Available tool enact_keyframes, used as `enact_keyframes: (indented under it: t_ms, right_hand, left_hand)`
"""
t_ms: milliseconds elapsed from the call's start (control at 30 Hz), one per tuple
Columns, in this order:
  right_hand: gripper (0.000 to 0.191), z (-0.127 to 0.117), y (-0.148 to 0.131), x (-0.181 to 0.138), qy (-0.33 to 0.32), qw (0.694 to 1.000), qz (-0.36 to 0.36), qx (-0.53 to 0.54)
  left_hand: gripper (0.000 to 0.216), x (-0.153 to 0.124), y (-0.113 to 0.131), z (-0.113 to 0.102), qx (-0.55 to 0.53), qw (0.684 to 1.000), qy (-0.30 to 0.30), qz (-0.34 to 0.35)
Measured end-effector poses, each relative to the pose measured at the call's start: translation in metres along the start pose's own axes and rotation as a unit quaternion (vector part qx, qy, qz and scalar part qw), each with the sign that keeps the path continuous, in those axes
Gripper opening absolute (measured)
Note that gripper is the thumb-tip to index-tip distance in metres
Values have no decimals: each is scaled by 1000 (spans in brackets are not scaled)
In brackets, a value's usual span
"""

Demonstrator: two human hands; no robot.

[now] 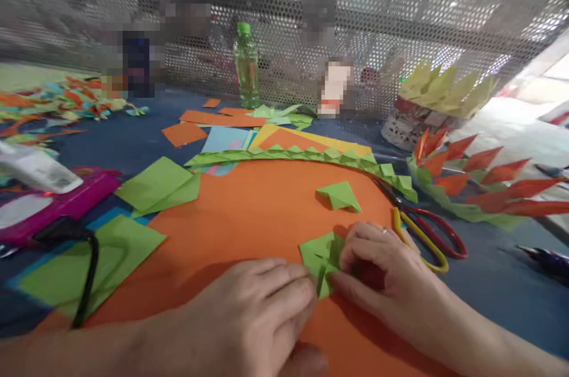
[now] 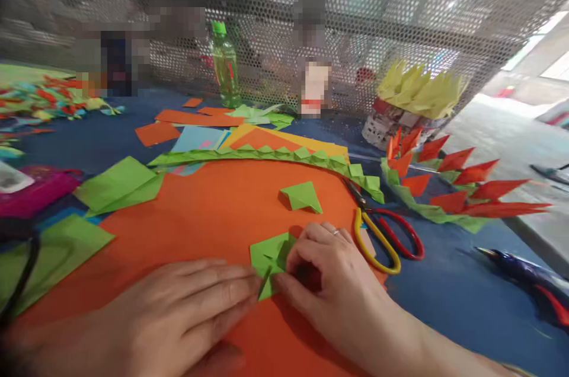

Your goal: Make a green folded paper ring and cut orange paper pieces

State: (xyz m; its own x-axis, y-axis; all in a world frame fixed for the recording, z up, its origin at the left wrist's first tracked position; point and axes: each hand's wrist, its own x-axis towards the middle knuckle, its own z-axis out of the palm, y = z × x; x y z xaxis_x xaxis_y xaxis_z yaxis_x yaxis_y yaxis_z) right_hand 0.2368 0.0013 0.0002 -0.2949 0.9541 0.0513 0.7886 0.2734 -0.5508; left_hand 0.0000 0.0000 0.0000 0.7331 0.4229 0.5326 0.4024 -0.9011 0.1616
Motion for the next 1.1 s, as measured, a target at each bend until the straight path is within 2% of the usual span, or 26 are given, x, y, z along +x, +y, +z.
enact_keyframes:
  t_ms: [333, 433, 600, 900, 1100]
  right_hand:
    - [19, 3, -2, -1, 6, 1000, -14, 13]
    - [19, 2, -2, -1, 8, 1000, -14, 14]
    - [19, 2, -3, -1, 16, 999, -23, 23]
    - [16, 3, -2, -2, 20, 999, -11, 23]
    - [27, 3, 4, -2, 25, 999, 6, 39]
  left_hand:
    - [45, -3, -5, 2, 3, 1000, 18, 10]
    - [46, 0, -6, 2, 6, 1000, 12, 16]
    - [48, 9, -6, 1, 14, 999, -31, 13]
    - [49, 7, -8, 4, -4, 999, -34, 1]
    - [50, 8, -7, 5, -7, 1000, -24, -5]
